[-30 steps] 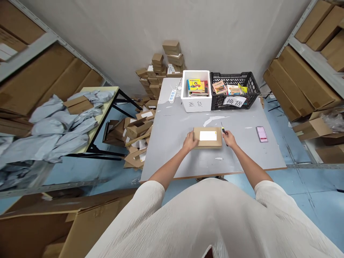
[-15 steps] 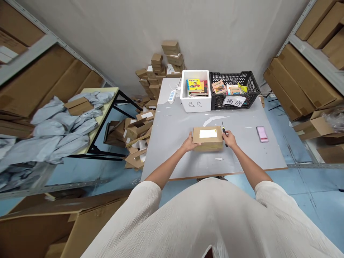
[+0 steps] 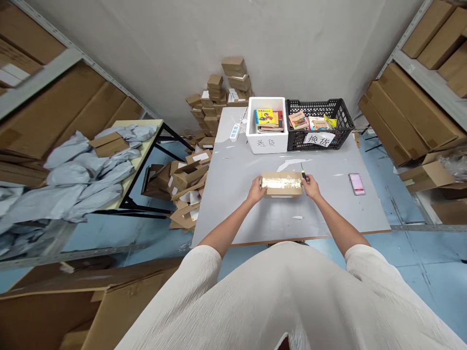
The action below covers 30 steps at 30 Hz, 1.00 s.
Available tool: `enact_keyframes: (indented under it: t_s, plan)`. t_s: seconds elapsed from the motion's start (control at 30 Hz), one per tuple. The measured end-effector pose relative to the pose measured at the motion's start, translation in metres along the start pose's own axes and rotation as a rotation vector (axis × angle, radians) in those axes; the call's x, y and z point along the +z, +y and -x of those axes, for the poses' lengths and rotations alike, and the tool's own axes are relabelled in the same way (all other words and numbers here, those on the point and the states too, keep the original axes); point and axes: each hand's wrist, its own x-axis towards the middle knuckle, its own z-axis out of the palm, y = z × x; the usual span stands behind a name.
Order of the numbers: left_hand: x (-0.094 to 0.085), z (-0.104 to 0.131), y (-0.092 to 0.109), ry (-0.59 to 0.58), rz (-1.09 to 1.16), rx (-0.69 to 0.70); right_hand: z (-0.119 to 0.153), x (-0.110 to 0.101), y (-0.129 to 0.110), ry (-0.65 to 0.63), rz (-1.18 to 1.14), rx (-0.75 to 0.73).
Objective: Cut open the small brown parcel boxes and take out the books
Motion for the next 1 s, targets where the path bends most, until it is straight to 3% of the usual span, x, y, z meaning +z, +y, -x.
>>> enact_keyframes:
  t_s: [0.1,0.27,0.5,0.73,1.0]
  plan:
    - [0.002,0.000,-0.005,-0.008,-0.015,0.063,0.004,-0.008,-0.008,0.016,0.002,0.019]
    - [0.005,-0.007,-0.013,0.000,-0.007,0.092,0.008,-0.013,-0.038,-0.149,0.128,-0.102]
    - [0.010,-0.015,-0.022,0.017,0.009,0.113,0.003,0.010,-0.086,-0.423,0.498,-0.405]
    - [0.014,-0.021,-0.026,0.062,0.032,0.127,-0.009,0.031,-0.128,-0.513,0.778,-0.421]
    - [0.009,-0.018,-0.017,0.042,-0.008,0.116,-0.007,0.031,-0.157,-0.544,0.916,-0.427]
